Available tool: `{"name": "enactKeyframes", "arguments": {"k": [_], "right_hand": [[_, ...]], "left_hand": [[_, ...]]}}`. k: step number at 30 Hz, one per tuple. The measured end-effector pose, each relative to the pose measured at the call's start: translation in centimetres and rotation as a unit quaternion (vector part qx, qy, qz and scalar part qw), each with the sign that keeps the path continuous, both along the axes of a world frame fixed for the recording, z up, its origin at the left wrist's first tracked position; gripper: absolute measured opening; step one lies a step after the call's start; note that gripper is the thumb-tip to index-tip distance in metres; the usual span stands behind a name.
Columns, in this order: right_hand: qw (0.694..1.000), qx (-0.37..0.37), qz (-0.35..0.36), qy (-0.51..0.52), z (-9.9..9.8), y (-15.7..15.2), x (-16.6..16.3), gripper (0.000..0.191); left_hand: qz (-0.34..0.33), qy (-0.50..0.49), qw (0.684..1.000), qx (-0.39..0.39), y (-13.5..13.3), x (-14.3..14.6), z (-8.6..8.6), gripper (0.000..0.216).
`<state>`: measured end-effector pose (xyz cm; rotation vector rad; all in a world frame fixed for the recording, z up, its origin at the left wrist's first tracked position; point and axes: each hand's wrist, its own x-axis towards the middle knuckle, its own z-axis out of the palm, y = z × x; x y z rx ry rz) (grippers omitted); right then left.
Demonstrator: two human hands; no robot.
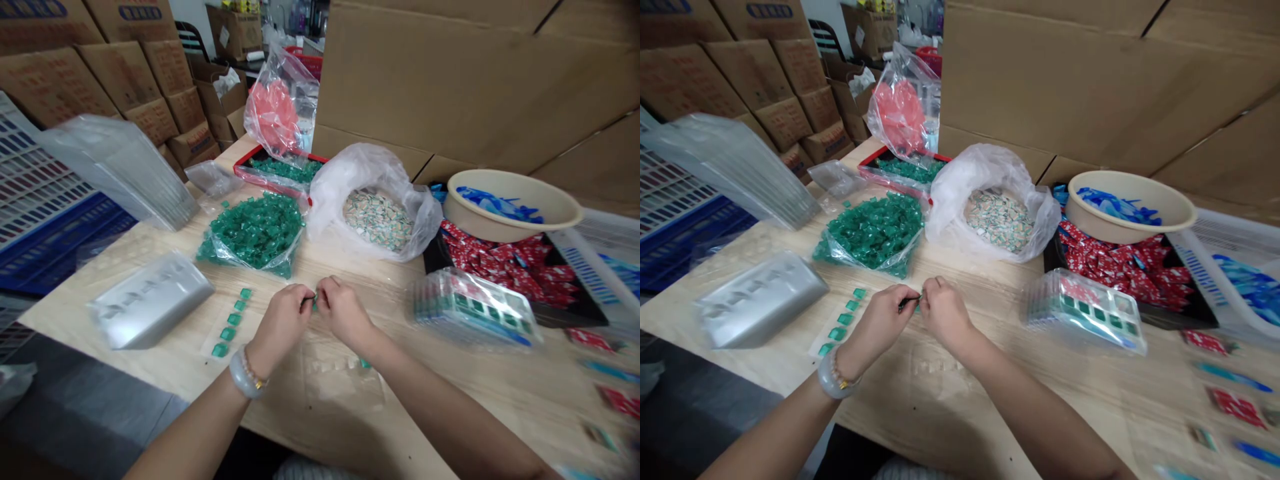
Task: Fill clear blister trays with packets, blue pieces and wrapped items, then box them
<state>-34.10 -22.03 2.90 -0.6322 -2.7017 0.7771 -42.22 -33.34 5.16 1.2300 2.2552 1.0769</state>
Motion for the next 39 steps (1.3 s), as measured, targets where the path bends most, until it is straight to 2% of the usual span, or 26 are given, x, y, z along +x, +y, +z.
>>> {"name": "enactKeyframes", "arguments": {"k": [2,4,6,8,10,12,14,17,20,22,24,27,29,30,31,32,34,36,37,39], "right_hand": [[0.997,-0.058,-0.052,0.01,-1.0,1.0,-0.1,0.012],[0.976,-0.201,-0.08,0.028,-1.5,1.7,-0.1,0.008],[0.916,-0.393,-0.062,0.057,-1.3,1.8,-0.1,0.003],[0.838,-0.537,-0.03,0.094,-0.4,1.2,-0.1,0.01],[0.793,-0.596,-0.019,0.129,0.6,0.3,-0.2,0.012],[0.783,-0.602,-0.027,0.154,1.4,-0.6,-0.3,0.006],[0.79,-0.589,-0.048,0.161,1.9,-1.2,-0.5,0.006],[0.815,-0.558,-0.072,0.14,2.1,-1.7,-0.9,0.012],[0.85,-0.51,-0.065,0.113,1.8,-1.8,-1.4,0.016],[0.861,-0.494,-0.056,0.102,1.5,-1.8,-1.7,0.016],[0.845,-0.526,-0.038,0.09,1.3,-1.9,-1.9,0.018],[0.766,-0.639,0.005,0.073,2.5,-2.0,-2.2,0.024],[0.726,-0.68,0.045,0.088,4.3,-1.3,-2.8,0.026],[0.73,-0.672,0.068,0.109,5.5,-0.5,-3.5,0.026],[0.752,-0.639,0.086,0.139,6.6,0.6,-4.6,0.025],[0.788,-0.582,0.094,0.176,7.7,2.2,-6.2,0.022],[0.877,-0.407,0.066,0.247,9.2,6.5,-10.6,0.013],[0.939,-0.22,-0.012,0.263,9.5,11.5,-16.1,0.013],[0.96,-0.139,-0.049,0.239,9.3,13.9,-19.0,0.016],[0.988,-0.019,-0.069,0.137,8.3,17.7,-23.9,0.019]], "left_hand": [[0.013,-0.063,0.998,0.027,-0.3,-0.2,0.5,0.012],[0.042,-0.182,0.98,0.066,-0.5,-0.6,0.8,0.011],[0.079,-0.331,0.934,0.111,-0.4,-1.0,1.0,0.015],[0.1,-0.459,0.87,0.15,-0.2,-1.3,1.1,0.025],[0.111,-0.529,0.824,0.172,0.0,-1.3,1.0,0.029],[0.12,-0.542,0.812,0.18,0.2,-1.2,0.8,0.024],[0.137,-0.517,0.824,0.187,0.4,-1.1,0.3,0.02],[0.16,-0.435,0.866,0.185,0.4,-1.1,-0.6,0.017],[0.174,-0.348,0.906,0.165,0.4,-1.0,-1.2,0.016],[0.175,-0.312,0.922,0.151,0.3,-1.1,-1.1,0.017],[0.161,-0.264,0.941,0.139,0.3,-1.4,-0.9,0.019],[0.145,-0.123,0.97,0.151,0.2,-2.5,-1.0,0.021],[0.157,-0.041,0.972,0.172,0.2,-3.5,-1.6,0.023],[0.163,-0.024,0.97,0.177,0.2,-4.0,-2.0,0.024],[0.163,-0.026,0.97,0.179,0.2,-4.5,-2.4,0.024],[0.159,-0.041,0.97,0.178,0.2,-4.9,-2.7,0.023],[0.157,-0.097,0.968,0.168,0.2,-5.5,-3.1,0.022],[0.172,-0.16,0.96,0.152,0.2,-5.9,-3.2,0.019],[0.183,-0.19,0.954,0.144,0.2,-6.1,-3.1,0.018],[0.193,-0.243,0.941,0.134,0.2,-6.5,-3.0,0.018]]}}
